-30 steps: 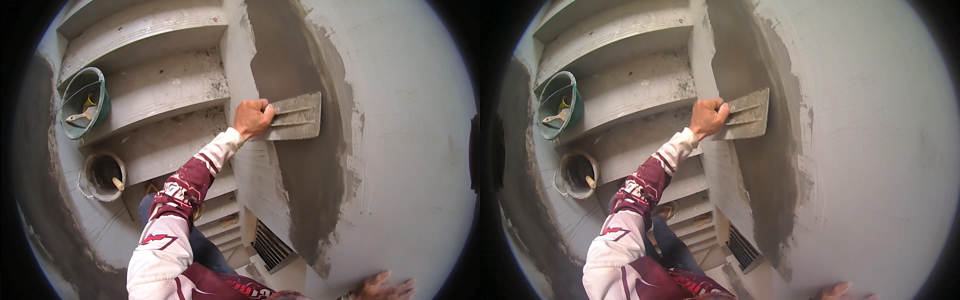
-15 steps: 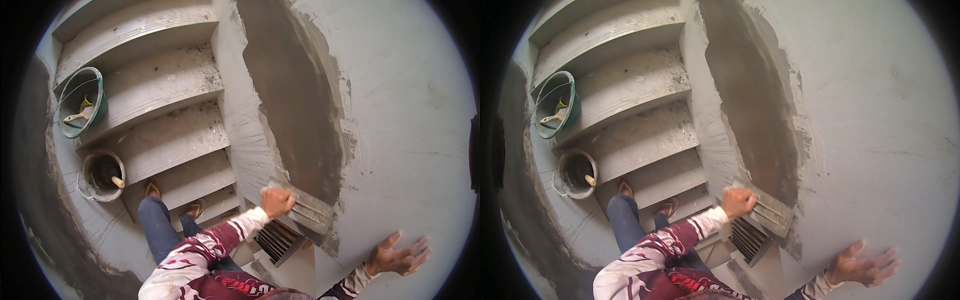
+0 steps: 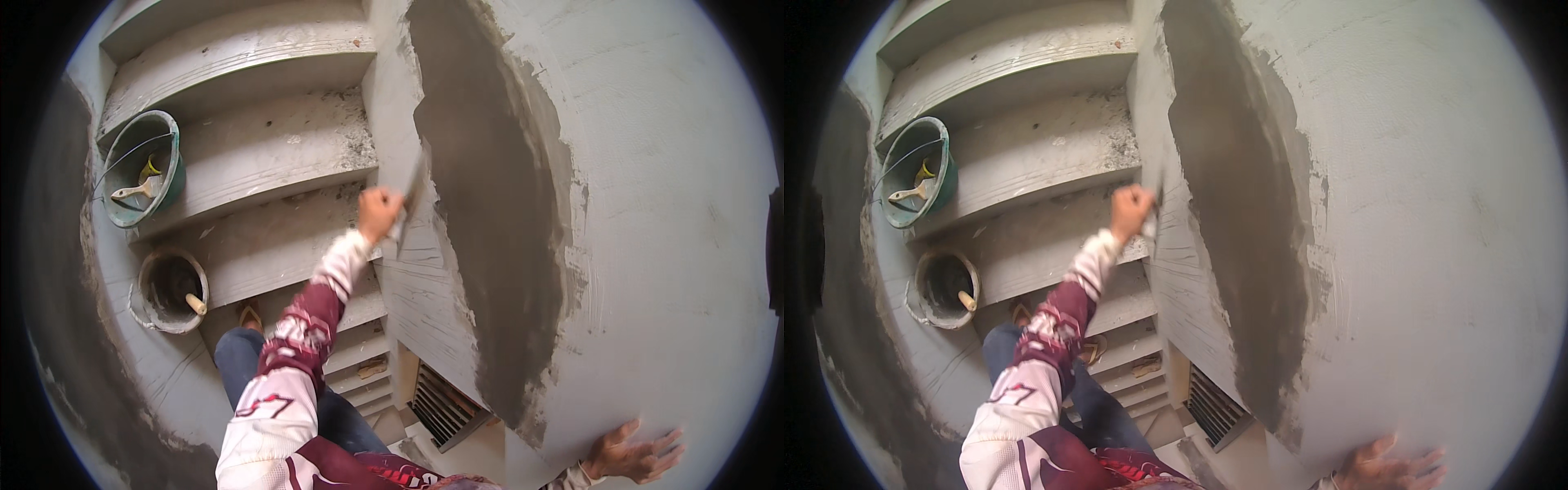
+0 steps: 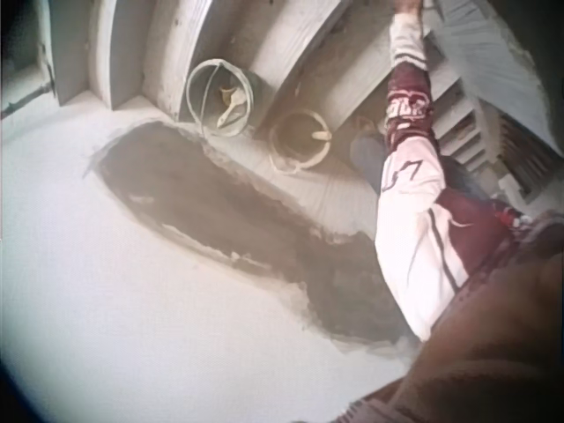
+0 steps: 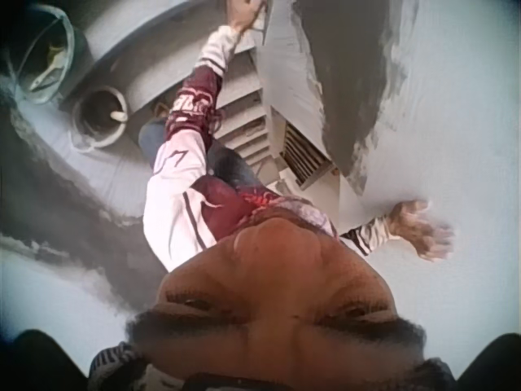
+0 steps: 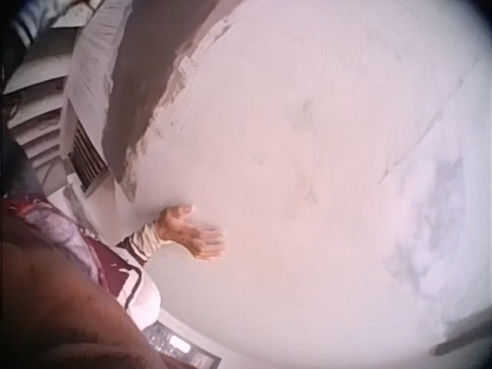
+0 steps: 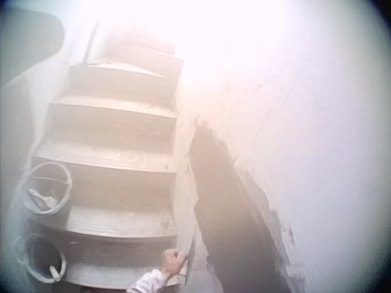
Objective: The person applies plaster to the wall adjacent to a staircase using a trowel and a hawk. They scoop plaster from a bucket, spread it onto the wall, and smooth the surface repeatedly.
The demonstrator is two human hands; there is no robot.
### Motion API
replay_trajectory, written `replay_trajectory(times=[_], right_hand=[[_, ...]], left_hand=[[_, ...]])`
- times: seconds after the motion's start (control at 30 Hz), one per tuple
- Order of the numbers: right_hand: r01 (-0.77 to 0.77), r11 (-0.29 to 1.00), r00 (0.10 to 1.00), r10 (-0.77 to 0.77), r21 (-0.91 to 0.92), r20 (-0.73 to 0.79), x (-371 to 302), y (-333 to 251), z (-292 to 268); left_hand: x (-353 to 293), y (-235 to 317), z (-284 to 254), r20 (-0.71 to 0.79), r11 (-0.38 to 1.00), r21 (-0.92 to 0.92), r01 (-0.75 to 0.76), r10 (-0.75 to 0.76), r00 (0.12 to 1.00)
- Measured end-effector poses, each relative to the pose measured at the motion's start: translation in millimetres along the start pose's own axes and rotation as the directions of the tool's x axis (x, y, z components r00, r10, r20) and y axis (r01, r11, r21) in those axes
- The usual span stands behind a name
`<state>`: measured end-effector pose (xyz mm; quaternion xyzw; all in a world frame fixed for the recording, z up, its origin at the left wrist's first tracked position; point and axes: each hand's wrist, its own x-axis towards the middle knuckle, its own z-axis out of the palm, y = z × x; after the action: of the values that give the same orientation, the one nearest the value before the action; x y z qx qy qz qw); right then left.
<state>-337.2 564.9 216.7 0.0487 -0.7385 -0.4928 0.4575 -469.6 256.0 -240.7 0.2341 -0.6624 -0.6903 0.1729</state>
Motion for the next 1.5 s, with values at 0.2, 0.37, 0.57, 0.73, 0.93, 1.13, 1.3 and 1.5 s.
replay_trajectory(times=[0.2,0.37,0.57,0.73,0.93,1.13,1.3,1.5], right_hand=[[-0.021,0.999,0.997,0.023,-0.024,0.08,-7.8,1.4,4.9],[-0.004,1.0,0.996,0.006,-0.017,0.084,-9.1,2.0,7.9],[-0.029,0.999,0.991,0.027,0.014,0.134,-10.9,0.6,5.1],[-0.015,0.999,0.995,0.012,0.031,0.1,-12.1,4.8,9.4],[0.019,0.984,0.996,-0.002,0.177,-0.095,-9.5,11.4,19.3],[0.036,0.993,0.998,-0.029,0.115,-0.056,-22.1,21.0,22.0],[0.037,0.993,0.996,-0.028,0.11,-0.085,-20.2,20.2,17.1],[0.025,0.993,0.994,-0.013,0.116,-0.105,-24.2,23.0,18.0]], left_hand=[[158.5,0.3,-22.9,-0.077,0.993,0.006,0.118,-0.117,0.99],[192.1,25.0,4.6,-0.025,0.99,0.129,0.056,-0.053,0.998],[157.8,47.3,19.7,0.103,0.978,0.204,-0.043,0.022,0.994],[66.0,72.9,32.0,0.233,0.965,0.237,-0.113,0.056,0.971],[-82.8,70.9,58.6,0.261,0.931,0.301,-0.206,0.127,0.957],[-228.8,62.4,78.9,0.331,0.956,0.212,-0.204,0.126,0.935],[-330.7,55.6,92.4,0.437,0.979,0.191,-0.074,-0.017,0.899],[-347.8,28.3,71.7,0.241,0.944,-0.01,0.329,-0.317,0.917]])
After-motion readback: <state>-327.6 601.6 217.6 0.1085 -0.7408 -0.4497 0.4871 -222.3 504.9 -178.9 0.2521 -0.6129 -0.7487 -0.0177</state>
